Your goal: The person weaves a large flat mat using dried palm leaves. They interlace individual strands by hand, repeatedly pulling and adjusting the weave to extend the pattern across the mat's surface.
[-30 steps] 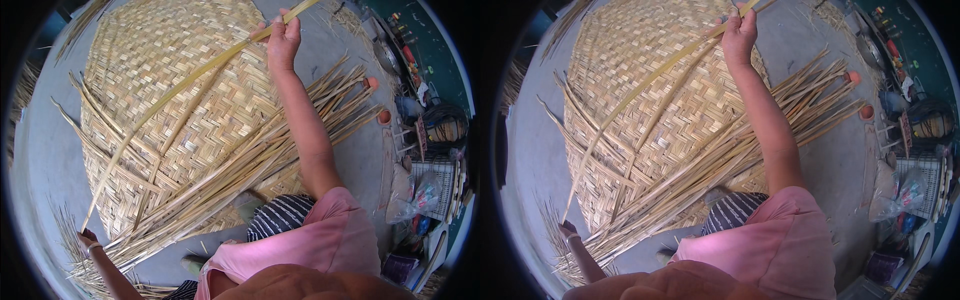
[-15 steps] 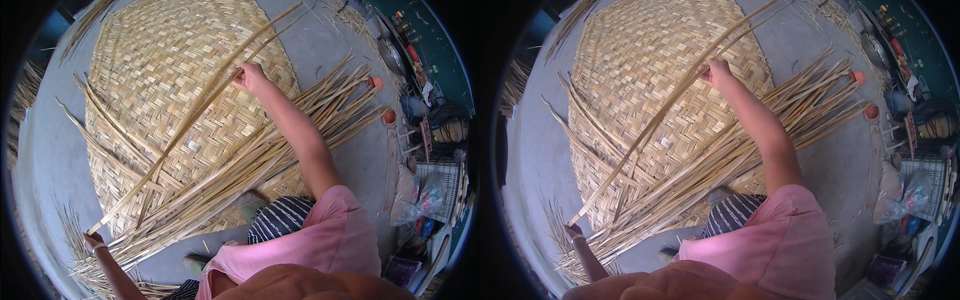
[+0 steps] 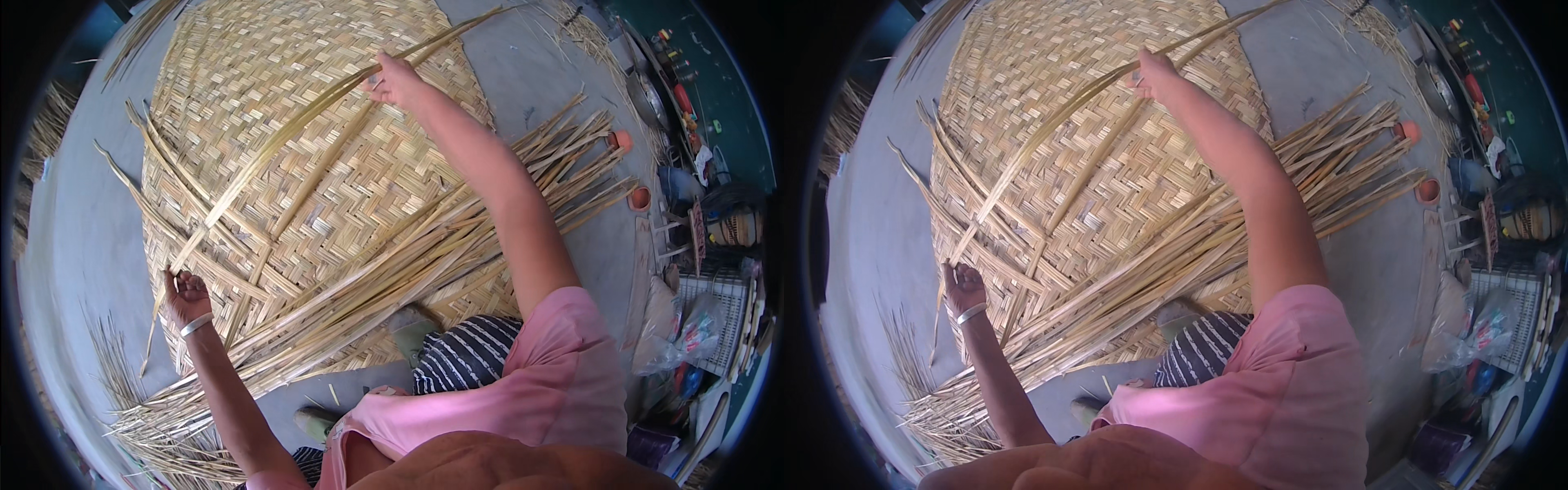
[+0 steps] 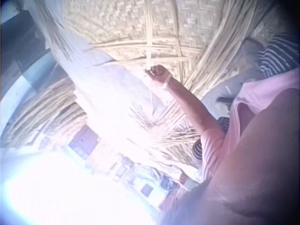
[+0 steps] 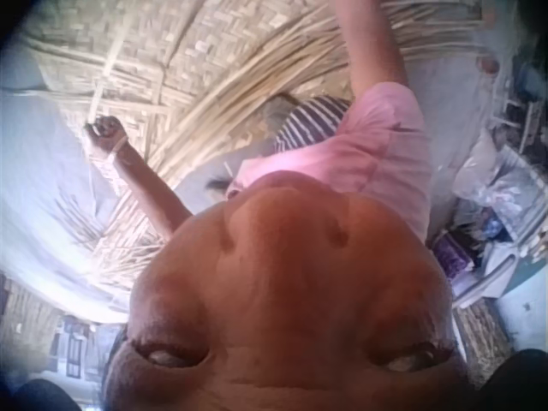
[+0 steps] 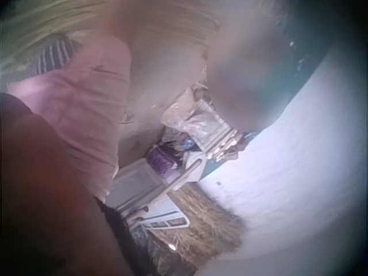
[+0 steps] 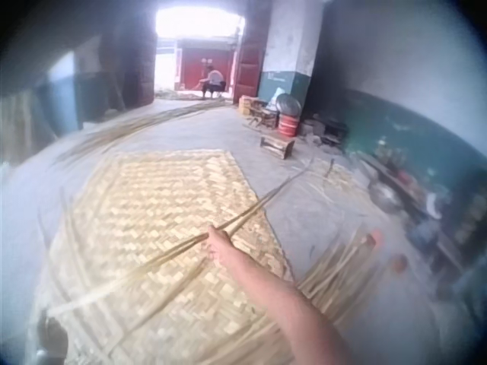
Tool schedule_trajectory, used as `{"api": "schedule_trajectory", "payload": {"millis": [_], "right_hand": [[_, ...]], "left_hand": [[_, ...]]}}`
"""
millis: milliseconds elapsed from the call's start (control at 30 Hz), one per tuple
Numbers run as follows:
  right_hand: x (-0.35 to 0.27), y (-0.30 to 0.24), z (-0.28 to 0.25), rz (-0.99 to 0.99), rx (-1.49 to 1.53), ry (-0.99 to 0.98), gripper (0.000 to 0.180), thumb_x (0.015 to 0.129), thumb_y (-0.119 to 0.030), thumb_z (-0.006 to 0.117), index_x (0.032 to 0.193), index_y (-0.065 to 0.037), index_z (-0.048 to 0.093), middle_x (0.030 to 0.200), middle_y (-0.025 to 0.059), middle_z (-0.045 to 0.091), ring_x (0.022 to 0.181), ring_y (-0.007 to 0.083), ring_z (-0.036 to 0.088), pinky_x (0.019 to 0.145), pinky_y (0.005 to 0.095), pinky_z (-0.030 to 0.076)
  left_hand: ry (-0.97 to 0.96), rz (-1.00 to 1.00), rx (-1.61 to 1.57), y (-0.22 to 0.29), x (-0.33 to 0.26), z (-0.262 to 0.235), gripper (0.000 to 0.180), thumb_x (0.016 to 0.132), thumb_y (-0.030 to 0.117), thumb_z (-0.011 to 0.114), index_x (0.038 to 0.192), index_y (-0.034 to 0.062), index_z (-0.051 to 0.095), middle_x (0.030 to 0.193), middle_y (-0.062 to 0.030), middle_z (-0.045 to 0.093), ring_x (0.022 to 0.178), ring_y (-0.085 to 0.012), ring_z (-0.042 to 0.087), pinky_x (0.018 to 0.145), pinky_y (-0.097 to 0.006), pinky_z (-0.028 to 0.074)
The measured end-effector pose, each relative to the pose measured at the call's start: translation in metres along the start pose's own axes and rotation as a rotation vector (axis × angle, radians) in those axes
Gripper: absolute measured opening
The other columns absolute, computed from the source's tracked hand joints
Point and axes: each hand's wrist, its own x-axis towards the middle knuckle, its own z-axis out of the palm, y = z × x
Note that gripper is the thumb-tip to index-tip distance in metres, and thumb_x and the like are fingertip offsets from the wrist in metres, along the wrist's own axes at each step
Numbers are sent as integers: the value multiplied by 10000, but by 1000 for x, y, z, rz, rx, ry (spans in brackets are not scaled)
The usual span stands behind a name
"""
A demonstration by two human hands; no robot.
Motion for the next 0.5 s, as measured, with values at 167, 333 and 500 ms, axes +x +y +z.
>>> {"api": "schedule_trajectory", "payload": {"millis": [167,333,500], "right_hand": [[-4,55,-3,209,23,-1,440,1023,-458,414,1243,-80,463,969,159,657,881,274,694,761,426,562],[-9,-11,-14,-202,487,42,107,968,-104,539,1016,-19,495,899,137,654,806,214,699,677,345,588],[-72,-54,3,-877,115,189,211,901,-138,594,1090,-46,572,798,113,657,773,225,677,631,329,540]], "left_hand": [[15,-103,26,-53,10,-8,171,916,225,696,1049,118,692,741,-37,641,623,-149,580,565,-253,493],[133,-15,118,-18,32,-68,134,911,206,704,1003,109,705,740,7,664,666,-114,639,542,-242,525],[91,-44,137,-27,20,-50,144,910,218,707,1009,114,706,780,-8,687,667,-113,637,545,-243,525]]}}
